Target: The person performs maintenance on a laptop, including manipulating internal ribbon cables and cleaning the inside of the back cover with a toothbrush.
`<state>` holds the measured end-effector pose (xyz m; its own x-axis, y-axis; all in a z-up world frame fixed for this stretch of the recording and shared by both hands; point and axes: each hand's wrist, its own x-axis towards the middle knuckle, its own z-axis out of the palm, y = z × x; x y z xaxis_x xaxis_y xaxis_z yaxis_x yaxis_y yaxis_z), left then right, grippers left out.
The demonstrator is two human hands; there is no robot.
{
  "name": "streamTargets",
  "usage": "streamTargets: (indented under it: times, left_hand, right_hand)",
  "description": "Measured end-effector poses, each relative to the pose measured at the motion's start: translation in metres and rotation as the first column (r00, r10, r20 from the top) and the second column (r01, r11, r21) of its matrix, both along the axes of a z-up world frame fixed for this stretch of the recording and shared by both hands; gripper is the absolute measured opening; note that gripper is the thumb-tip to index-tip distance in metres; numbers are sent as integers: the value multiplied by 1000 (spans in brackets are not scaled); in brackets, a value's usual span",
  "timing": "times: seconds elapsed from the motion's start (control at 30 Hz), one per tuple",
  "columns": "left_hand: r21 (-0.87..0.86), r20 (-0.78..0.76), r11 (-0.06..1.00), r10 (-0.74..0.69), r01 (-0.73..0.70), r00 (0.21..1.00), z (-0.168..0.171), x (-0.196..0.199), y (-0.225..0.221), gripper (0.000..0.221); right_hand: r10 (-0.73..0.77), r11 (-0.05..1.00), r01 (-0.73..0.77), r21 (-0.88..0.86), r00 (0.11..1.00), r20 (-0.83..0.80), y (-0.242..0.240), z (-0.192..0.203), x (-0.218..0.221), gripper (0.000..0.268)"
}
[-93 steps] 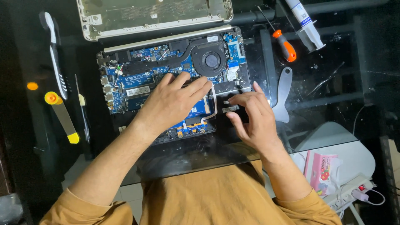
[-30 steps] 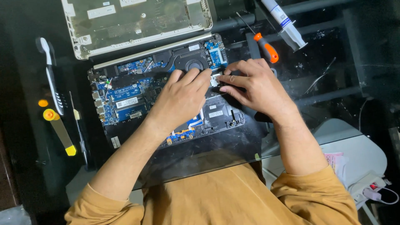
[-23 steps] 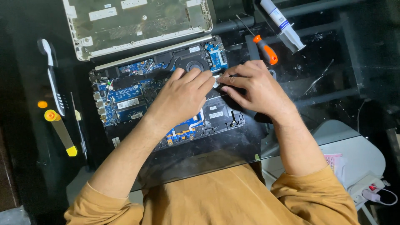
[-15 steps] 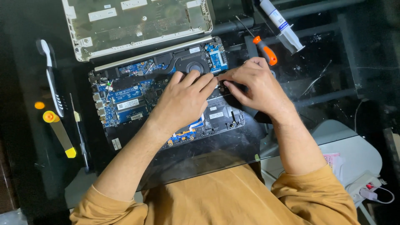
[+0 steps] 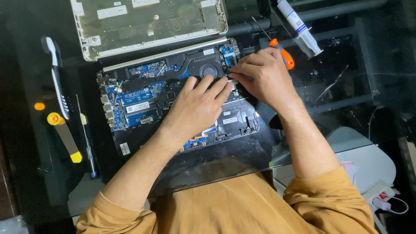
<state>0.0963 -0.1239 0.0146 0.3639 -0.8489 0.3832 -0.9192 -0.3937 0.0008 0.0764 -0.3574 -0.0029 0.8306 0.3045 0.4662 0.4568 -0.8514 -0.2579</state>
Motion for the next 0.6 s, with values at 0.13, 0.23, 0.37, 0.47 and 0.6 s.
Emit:
streamTargets:
  times: [0.13, 0.23, 0.37, 0.47, 0.6]
  left_hand:
    - [-16, 0, 1000, 0, 0, 1000, -1, 0, 0, 39]
    - [-11, -7, 1000, 5, -5, 1000, 0, -1, 0, 39]
    - [116, 108, 990, 71, -84, 992, -1, -2, 0, 46]
    - [141, 98, 986, 75, -88, 992, -1, -1, 0, 50]
    - [122, 103, 988, 83, -95, 991, -1, -3, -1, 51]
  right_hand:
    - [3, 1000, -3, 21, 1000, -14, 1, 2, 1, 14]
    - [-5, 1000, 5, 28, 1000, -3, 2, 2, 0, 12]
    - [23, 992, -13, -125, 997, 76, 2, 12, -2, 12]
    - [-12, 995, 18, -99, 998, 65, 1, 8, -1, 10]
    - [-52, 998, 56, -43, 996, 79, -5, 14, -6, 9]
